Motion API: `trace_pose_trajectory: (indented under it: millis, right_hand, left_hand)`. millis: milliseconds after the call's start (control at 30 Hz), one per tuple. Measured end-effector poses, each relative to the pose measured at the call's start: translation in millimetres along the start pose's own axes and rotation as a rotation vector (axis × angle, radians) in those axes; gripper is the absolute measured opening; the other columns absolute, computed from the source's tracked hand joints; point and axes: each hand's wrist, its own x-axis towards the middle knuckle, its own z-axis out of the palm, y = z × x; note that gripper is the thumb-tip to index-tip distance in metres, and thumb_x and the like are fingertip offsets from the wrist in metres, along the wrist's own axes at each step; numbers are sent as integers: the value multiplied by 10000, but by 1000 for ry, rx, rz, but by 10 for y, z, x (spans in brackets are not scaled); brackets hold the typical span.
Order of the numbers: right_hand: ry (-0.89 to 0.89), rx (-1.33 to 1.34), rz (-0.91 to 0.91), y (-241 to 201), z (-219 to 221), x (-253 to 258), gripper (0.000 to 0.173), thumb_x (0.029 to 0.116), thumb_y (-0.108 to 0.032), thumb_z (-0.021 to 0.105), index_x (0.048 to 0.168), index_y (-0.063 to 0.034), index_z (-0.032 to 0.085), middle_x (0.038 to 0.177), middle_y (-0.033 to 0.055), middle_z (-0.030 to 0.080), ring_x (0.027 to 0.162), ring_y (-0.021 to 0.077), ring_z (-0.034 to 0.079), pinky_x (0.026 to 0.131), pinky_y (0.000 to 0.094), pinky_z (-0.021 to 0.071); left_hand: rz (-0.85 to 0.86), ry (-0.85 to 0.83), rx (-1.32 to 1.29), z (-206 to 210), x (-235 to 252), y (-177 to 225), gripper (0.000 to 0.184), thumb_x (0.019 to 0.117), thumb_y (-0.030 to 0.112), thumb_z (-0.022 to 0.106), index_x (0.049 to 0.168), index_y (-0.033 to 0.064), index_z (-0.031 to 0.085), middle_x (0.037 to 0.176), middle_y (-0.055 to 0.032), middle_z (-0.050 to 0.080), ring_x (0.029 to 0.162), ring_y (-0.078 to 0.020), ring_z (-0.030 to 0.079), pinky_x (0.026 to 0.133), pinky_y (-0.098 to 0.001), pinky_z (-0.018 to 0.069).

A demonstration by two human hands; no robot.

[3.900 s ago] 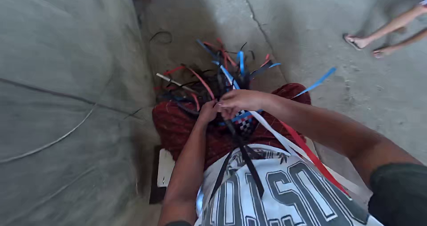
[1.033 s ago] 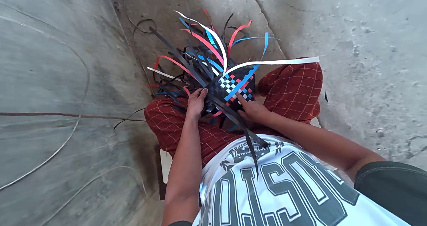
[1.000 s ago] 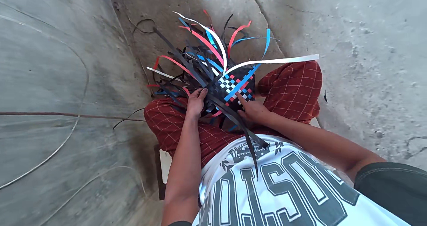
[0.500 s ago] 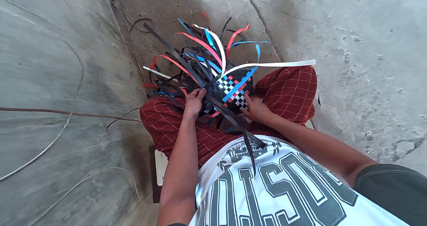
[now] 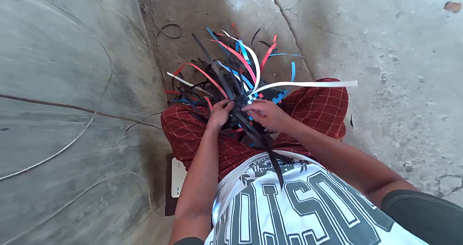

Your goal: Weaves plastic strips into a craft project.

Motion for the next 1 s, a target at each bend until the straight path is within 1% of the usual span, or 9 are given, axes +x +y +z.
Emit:
trace_pose_trajectory:
  millis: [133, 300, 367, 433, 500, 633, 733, 833, 1000]
  right_hand:
    - [175, 68, -174, 62, 99, 471, 238, 1018, -27, 539, 1144, 11, 737, 1133, 175, 700, 1039, 241, 681, 944, 393, 556]
    - [-86, -160, 359, 248, 13, 528, 326, 1070, -150, 480, 1270, 34, 662, 1270, 265, 654, 1207, 399, 625, 1071, 561, 458]
    - [-148, -83, 442, 356, 67, 476, 357, 1069, -161, 498, 1366, 4, 606, 1234, 245, 668, 1081, 351, 674, 967, 524, 529]
    - [-120, 74, 453, 472, 180, 430, 340, 1063, -156, 530, 1359, -6, 601, 1081, 223, 678, 791, 274, 648, 736, 455, 550]
    - [25, 208, 436, 539, 287, 410, 316, 1045, -148, 576, 1298, 34, 625, 1014, 224, 662, 702, 241, 616, 665, 424, 541]
    - [145, 299, 366, 552, 397, 231, 370, 1013, -165, 631, 1227, 135, 597, 1125, 293, 675, 997, 345, 692, 918, 505, 559]
    - [60, 184, 208, 677, 521, 92, 357, 1015, -175, 601, 1175, 142, 647, 1103, 282, 688, 1062, 334, 665, 991, 500, 511]
    - [1, 211, 190, 718, 548, 145, 353, 1021, -188, 591, 1174, 123, 655, 1093, 257, 698, 1042, 306, 675, 979, 486, 523]
    - [145, 526, 340, 455, 354, 282, 299, 1049, -144, 530, 1166, 114, 627, 1041, 176, 698, 919, 187, 689, 836, 394, 583]
  left_hand:
    - [130, -77, 128, 107, -85, -31, 210, 1042, 199, 624, 1103, 25, 724, 1078, -133, 717, 974, -217, 679, 914, -472, 549]
    - [140, -117, 229, 144, -261, 135, 267, 1037, 212, 604, 1159, 11, 729, 1194, -154, 711, 1140, -222, 666, 1051, -432, 503]
    - [129, -140, 240, 134, -300, 169, 308, 1049, 199, 586, 1270, 14, 695, 1294, -180, 685, 1231, -268, 644, 1105, -468, 475]
    - [119, -173, 257, 134, -274, 157, 359, 1057, 184, 572, 1369, 22, 641, 1396, -195, 634, 1326, -305, 591, 1163, -496, 425]
    - [120, -164, 242, 108, -264, 157, 351, 1051, 161, 580, 1361, 7, 643, 1395, -218, 627, 1328, -337, 584, 1162, -517, 417]
    - [97, -143, 261, 74, -182, 42, 343, 1039, 135, 581, 1328, -37, 650, 1374, -265, 605, 1327, -380, 559, 1155, -528, 414]
    - [-32, -156, 312, 77, -137, 94, 387, 1073, 269, 522, 1263, -29, 680, 1307, -260, 649, 1271, -382, 597, 1104, -572, 429]
    - [-86, -243, 483, 93, -79, 133, 498, 1048, 417, 581, 1245, -27, 692, 1286, -272, 659, 1257, -413, 606, 1086, -611, 438]
    - [-143, -187, 518, 94, -25, 150, 477, 1063, 367, 561, 1197, -78, 671, 1231, -305, 658, 1210, -444, 621, 1052, -612, 461]
